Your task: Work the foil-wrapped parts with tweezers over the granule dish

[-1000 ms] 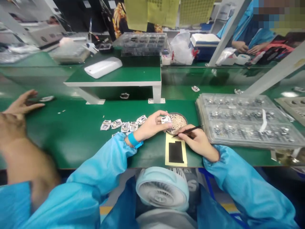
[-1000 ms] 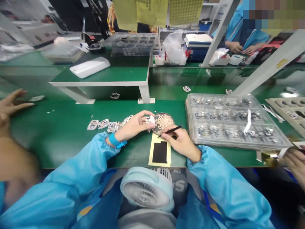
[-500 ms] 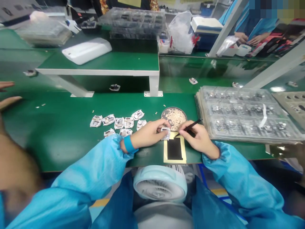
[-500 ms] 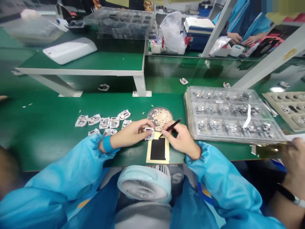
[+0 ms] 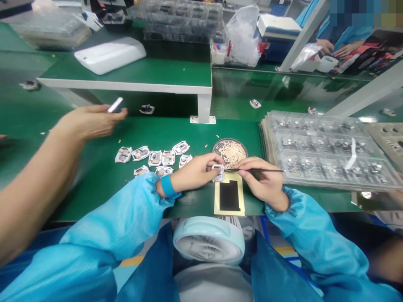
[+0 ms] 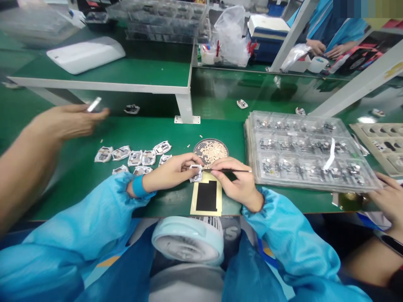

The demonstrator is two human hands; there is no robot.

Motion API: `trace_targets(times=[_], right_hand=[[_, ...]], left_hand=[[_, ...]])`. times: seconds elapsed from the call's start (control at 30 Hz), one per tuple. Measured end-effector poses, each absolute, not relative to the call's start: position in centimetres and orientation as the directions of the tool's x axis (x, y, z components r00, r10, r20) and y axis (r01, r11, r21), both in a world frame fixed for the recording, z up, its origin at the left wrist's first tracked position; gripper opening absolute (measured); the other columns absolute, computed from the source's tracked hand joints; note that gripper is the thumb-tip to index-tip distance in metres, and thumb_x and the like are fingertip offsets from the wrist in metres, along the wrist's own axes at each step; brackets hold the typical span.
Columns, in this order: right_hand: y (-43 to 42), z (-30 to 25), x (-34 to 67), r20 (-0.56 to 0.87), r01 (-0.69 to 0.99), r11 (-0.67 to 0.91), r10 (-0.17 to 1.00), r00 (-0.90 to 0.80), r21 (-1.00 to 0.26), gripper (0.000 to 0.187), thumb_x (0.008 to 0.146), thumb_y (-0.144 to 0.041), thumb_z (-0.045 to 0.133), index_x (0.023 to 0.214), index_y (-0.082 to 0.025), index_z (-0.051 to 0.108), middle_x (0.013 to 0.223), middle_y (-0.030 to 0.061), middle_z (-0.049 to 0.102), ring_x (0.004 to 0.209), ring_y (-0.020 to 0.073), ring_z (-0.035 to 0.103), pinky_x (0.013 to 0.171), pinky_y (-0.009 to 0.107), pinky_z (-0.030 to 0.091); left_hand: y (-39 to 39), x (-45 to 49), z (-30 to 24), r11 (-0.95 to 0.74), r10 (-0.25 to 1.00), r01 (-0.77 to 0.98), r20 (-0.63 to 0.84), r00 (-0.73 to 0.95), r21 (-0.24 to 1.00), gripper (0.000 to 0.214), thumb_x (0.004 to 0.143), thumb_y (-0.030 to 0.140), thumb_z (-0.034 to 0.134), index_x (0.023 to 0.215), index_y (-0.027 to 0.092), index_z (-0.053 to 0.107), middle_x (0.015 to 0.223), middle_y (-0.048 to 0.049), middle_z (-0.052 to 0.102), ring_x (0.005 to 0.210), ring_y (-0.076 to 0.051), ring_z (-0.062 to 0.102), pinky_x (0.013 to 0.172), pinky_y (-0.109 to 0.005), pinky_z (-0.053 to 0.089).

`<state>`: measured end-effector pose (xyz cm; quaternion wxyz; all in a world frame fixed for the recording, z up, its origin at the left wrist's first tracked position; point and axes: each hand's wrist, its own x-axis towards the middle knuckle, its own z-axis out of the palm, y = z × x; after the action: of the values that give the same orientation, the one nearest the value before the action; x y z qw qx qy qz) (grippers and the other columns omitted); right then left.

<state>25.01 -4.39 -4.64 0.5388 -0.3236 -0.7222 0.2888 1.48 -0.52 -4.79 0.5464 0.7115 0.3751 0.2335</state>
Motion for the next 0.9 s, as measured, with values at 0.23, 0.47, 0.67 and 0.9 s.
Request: trace_targets(times=[0.23, 0.47, 0.67, 0.9], right_hand=[[-4.39, -4.24, 24.78, 0.639, 0.232, 0.700, 0.713, -0.288, -0.676, 0.029, 0.086, -0.002, 0.073, 0.106, -0.022, 0.073, 0.102, 0.0070, 0.077, 0.094, 0.0221, 0.074, 0.084, 0.041, 0.061], [-4.32, -4.39, 24.76, 0.631, 0.263, 0.702, 0.711, -0.310, -0.662, 0.026, 0.088, -0.004, 0.071, 0.106, -0.022, 0.073, 0.102, 0.0069, 0.077, 0.095, 0.0218, 0.074, 0.085, 0.041, 0.062], [-4.33, -4.37, 24.74, 0.617, 0.311, 0.700, 0.714, -0.330, -0.643, 0.025, 0.088, -0.006, 0.071, 0.107, -0.022, 0.072, 0.101, 0.0076, 0.077, 0.095, 0.0221, 0.074, 0.086, 0.041, 0.061], [-4.80, -4.57, 24.89, 0.571, 0.259, 0.634, 0.772, -0.281, -0.729, 0.024, 0.086, -0.010, 0.074, 0.104, -0.025, 0.072, 0.097, 0.0075, 0.076, 0.092, 0.0251, 0.072, 0.083, 0.044, 0.062]], left_hand=[[-0.41, 1.51, -4.71, -0.073, 0.794, 0.254, -0.098, 0.600, 0.965, 0.019, 0.091, 0.022, 0.062, 0.110, 0.019, 0.062, 0.087, -0.0010, 0.070, 0.075, -0.013, 0.066, 0.066, -0.023, 0.049], [-0.46, 1.52, -4.62, -0.071, 0.794, 0.251, -0.098, 0.600, 0.965, 0.019, 0.092, 0.022, 0.062, 0.110, 0.019, 0.062, 0.087, -0.0016, 0.070, 0.075, -0.014, 0.067, 0.067, -0.024, 0.050], [-0.49, 1.50, -4.77, -0.073, 0.801, 0.257, -0.097, 0.591, 0.964, 0.020, 0.092, 0.024, 0.062, 0.111, 0.019, 0.062, 0.086, -0.0022, 0.070, 0.076, -0.015, 0.067, 0.069, -0.026, 0.051], [-0.53, 1.50, -4.62, -0.073, 0.810, 0.252, -0.090, 0.580, 0.965, 0.022, 0.093, 0.027, 0.063, 0.112, 0.018, 0.065, 0.088, -0.0031, 0.072, 0.077, -0.015, 0.067, 0.069, -0.025, 0.052]])
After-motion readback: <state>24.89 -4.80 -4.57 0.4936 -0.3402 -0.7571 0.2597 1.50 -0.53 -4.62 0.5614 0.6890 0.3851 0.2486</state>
